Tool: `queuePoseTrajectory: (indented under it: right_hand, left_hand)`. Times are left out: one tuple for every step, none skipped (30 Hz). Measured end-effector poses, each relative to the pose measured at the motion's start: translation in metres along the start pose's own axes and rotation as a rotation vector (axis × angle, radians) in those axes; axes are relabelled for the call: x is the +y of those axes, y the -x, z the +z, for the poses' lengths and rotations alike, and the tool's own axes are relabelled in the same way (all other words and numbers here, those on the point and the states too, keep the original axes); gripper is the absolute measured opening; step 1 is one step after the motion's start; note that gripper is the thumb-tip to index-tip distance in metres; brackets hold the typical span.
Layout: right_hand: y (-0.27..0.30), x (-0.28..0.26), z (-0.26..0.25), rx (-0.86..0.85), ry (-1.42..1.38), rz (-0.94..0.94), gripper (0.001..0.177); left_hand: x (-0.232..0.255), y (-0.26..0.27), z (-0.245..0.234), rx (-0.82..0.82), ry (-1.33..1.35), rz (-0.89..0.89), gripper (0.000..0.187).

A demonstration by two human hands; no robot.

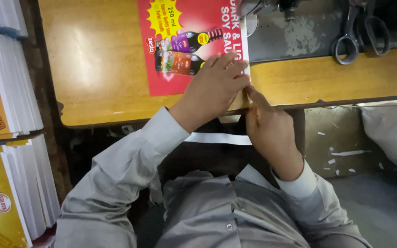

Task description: The person measures and cuts a white paper strip using scissors, then folds it and sews it using a Singer sewing machine. They repeat this process with multiple strips, occasionally handling printed paper sheets on the table.

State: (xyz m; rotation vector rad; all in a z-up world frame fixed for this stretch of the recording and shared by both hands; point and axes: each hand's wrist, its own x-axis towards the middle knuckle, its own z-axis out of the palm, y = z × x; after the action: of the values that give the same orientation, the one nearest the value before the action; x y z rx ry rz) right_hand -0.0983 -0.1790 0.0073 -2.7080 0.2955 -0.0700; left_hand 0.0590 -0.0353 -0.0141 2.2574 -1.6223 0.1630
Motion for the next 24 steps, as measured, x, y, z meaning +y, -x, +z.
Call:
queuePoseTrajectory:
  right_hand:
    - [-0.006,0.0,-0.004,0.003,0.001,-0.002,0.048]
    - [-0.009,-0.001,-0.007,-0.026,-0.02,-0.005,0.051]
    - [-0.013,-0.001,-0.01,-0.056,-0.041,-0.008,0.053]
    - [-0.017,-0.003,-0.011,-0.058,-0.041,-0.01,0.053]
    - [-0.021,-0.005,-0.012,-0.054,-0.069,-0.017,0.05]
    - [-0.025,-0.007,-0.013,-0.048,-0.096,-0.023,0.048]
    - [-0.028,-0.006,-0.012,-0.048,-0.096,-0.024,0.048]
    - [-0.031,-0.006,-0.011,-0.055,-0.068,-0.011,0.05]
    - [-0.033,-0.005,-0.01,-0.062,-0.04,0.002,0.053]
    - [-0.036,-0.006,-0.011,-0.062,-0.04,0.004,0.053]
    - [-0.04,-0.006,-0.012,-0.063,-0.076,0.001,0.054]
    - [-0.042,-0.006,-0.013,-0.067,-0.112,-0.002,0.054]
    - [-0.044,-0.007,-0.015,-0.07,-0.112,-0.001,0.054]
    - [-0.047,-0.007,-0.017,-0.104,-0.151,0.017,0.056]
    - [-0.05,-0.008,-0.02,-0.138,-0.19,0.034,0.058]
    - [-0.054,-0.007,-0.02,-0.137,-0.19,0.028,0.058]
    - [-0.058,-0.007,-0.021,-0.147,-0.209,0.053,0.059]
    - [-0.059,-0.006,-0.022,-0.162,-0.228,0.085,0.061]
    - [-0.062,-0.014,-0.03,-0.165,-0.227,0.085,0.061]
    - [-0.066,-0.022,-0.039,-0.223,-0.269,0.167,0.062]
    - [-0.07,-0.03,-0.048,-0.28,-0.313,0.25,0.063]
    - [-0.071,-0.032,-0.05,-0.28,-0.312,0.245,0.063]
    - [-0.071,-0.034,-0.052,-0.292,-0.321,0.285,0.065]
    - [-0.071,-0.036,-0.053,-0.302,-0.331,0.329,0.066]
  left_hand:
    - [-0.003,-0.002,0.0,0.003,-0.003,0.001,0.016]
    - [-0.004,-0.002,0.0,0.004,0.021,-0.005,0.018]
    - [-0.006,-0.002,0.001,0.006,0.044,-0.011,0.019]
    - [-0.009,-0.003,0.003,0.005,0.044,-0.013,0.019]
    - [-0.012,-0.004,0.004,0.034,0.066,-0.017,0.019]
    - [-0.015,-0.005,0.006,0.062,0.087,-0.019,0.02]
    - [-0.017,-0.007,0.007,0.063,0.087,-0.02,0.02]
    - [-0.02,-0.009,0.009,0.053,0.076,-0.038,0.021]
    - [-0.022,-0.011,0.01,0.044,0.064,-0.055,0.022]
    - [-0.024,-0.012,0.011,0.044,0.065,-0.054,0.022]
    - [-0.026,-0.014,0.012,0.047,0.058,-0.054,0.022]
    - [-0.027,-0.014,0.014,0.049,0.053,-0.056,0.022]
    - [-0.028,-0.015,0.012,0.048,0.056,-0.057,0.022]
    - [-0.029,-0.016,0.01,0.075,0.075,-0.048,0.021]
    - [-0.03,-0.017,0.007,0.101,0.094,-0.039,0.02]
    - [-0.032,-0.019,0.009,0.104,0.089,-0.041,0.02]
    - [-0.035,-0.021,0.01,0.103,0.094,-0.05,0.02]
    - [-0.035,-0.022,0.012,0.098,0.106,-0.058,0.02]
    - [-0.035,-0.021,0.014,0.098,0.108,-0.061,0.02]
    - [-0.036,-0.022,0.015,0.108,0.112,-0.073,0.02]
    - [-0.037,-0.023,0.017,0.117,0.115,-0.085,0.021]
    - [-0.038,-0.024,0.019,0.12,0.112,-0.088,0.021]
    - [-0.039,-0.025,0.02,0.124,0.115,-0.096,0.02]
    - [-0.04,-0.025,0.022,0.126,0.119,-0.102,0.019]
